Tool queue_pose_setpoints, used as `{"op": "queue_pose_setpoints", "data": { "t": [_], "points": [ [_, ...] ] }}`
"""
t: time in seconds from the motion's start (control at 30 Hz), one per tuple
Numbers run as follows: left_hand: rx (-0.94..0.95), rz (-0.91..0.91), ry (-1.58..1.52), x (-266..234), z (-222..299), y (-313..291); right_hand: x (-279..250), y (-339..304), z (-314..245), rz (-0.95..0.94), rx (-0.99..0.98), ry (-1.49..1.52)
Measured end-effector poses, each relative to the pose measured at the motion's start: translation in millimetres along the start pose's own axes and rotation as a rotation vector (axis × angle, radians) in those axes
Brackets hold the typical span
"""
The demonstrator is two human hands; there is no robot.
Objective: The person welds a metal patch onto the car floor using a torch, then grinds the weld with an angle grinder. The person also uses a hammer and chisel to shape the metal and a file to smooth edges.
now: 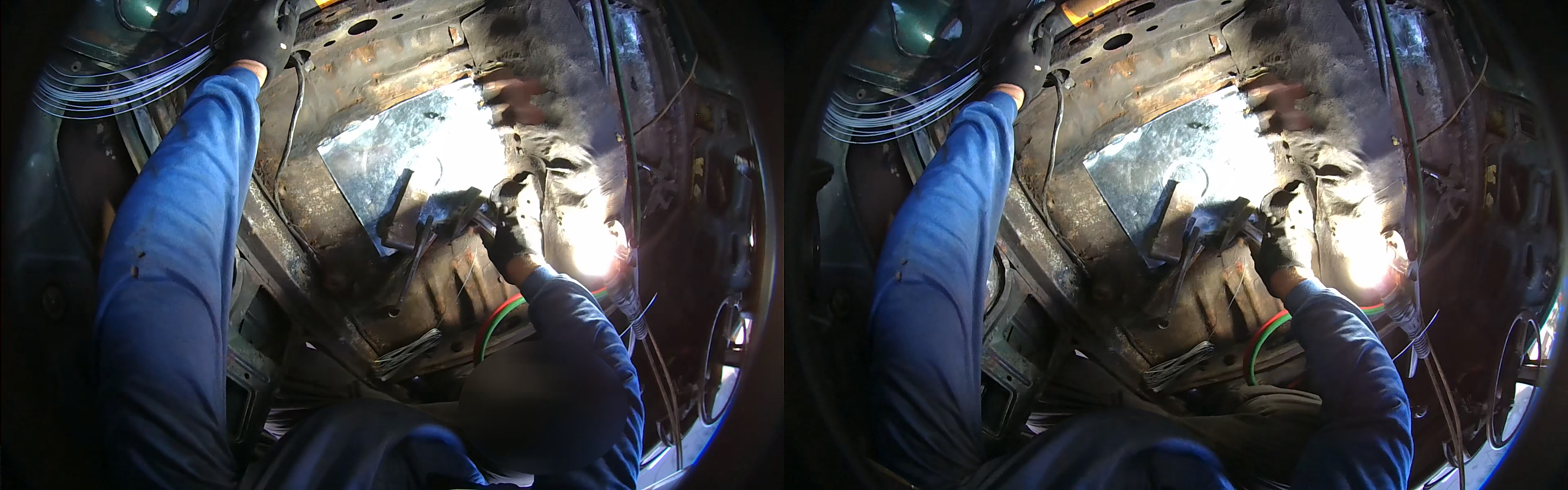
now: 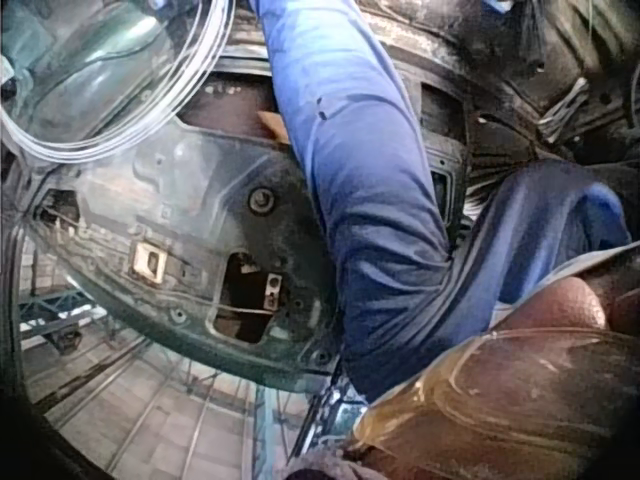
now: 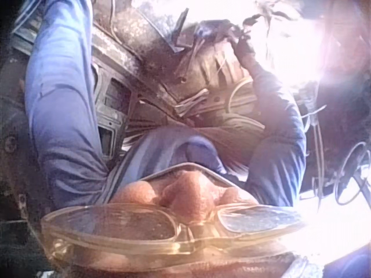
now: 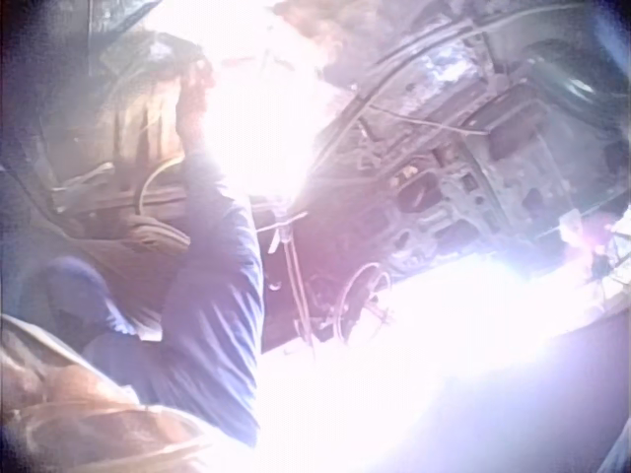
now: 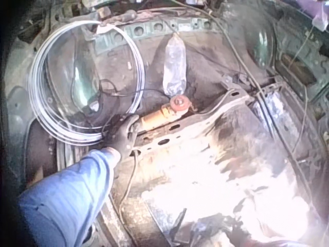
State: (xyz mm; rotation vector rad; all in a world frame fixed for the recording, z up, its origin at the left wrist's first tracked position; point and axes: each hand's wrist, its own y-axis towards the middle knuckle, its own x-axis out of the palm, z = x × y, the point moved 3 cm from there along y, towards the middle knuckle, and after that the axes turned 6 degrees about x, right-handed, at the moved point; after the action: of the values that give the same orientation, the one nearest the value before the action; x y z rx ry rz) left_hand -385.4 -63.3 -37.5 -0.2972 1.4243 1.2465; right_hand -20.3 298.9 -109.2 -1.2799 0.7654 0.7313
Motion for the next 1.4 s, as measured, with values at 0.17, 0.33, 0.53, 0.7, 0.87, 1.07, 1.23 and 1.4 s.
{"op": "queue_pose_setpoints", "data": {
  "t": [0.17, 0.33, 0.53, 0.7, 0.87, 1.07, 1.23, 1.4],
  "points": [
    [-0.148, -0.159, -0.052, 13, 29, 12, 52, 1, 34, -0.086, -0.055, -0.02],
    [-0.049, -0.106, -0.223, 31, -50, -11, 10, 20, 8, -0.355, -0.131, -0.096],
    [-0.059, -0.142, 0.015, 25, -28, -2, 30, 8, 13, -0.354, -0.067, 0.029],
    [-0.098, -0.1, -0.026, 28, -19, -9, 49, 1, 5, -0.364, -0.047, 0.087],
    [-0.127, -0.096, -0.008, 35, -38, -9, 54, -7, 6, -0.363, -0.017, 0.132],
    [-0.259, 0.047, -0.195, 24, -57, -33, 52, -11, 3, -0.316, 0.027, 0.198],
    [-0.273, 0.09, -0.097, 1, 47, -57, 58, -24, 17, -0.291, 0.144, 0.213],
    [-0.384, -0.039, -0.177, -21, 141, -180, 55, -21, -1, -0.279, 0.163, 0.267]
  ]
}}
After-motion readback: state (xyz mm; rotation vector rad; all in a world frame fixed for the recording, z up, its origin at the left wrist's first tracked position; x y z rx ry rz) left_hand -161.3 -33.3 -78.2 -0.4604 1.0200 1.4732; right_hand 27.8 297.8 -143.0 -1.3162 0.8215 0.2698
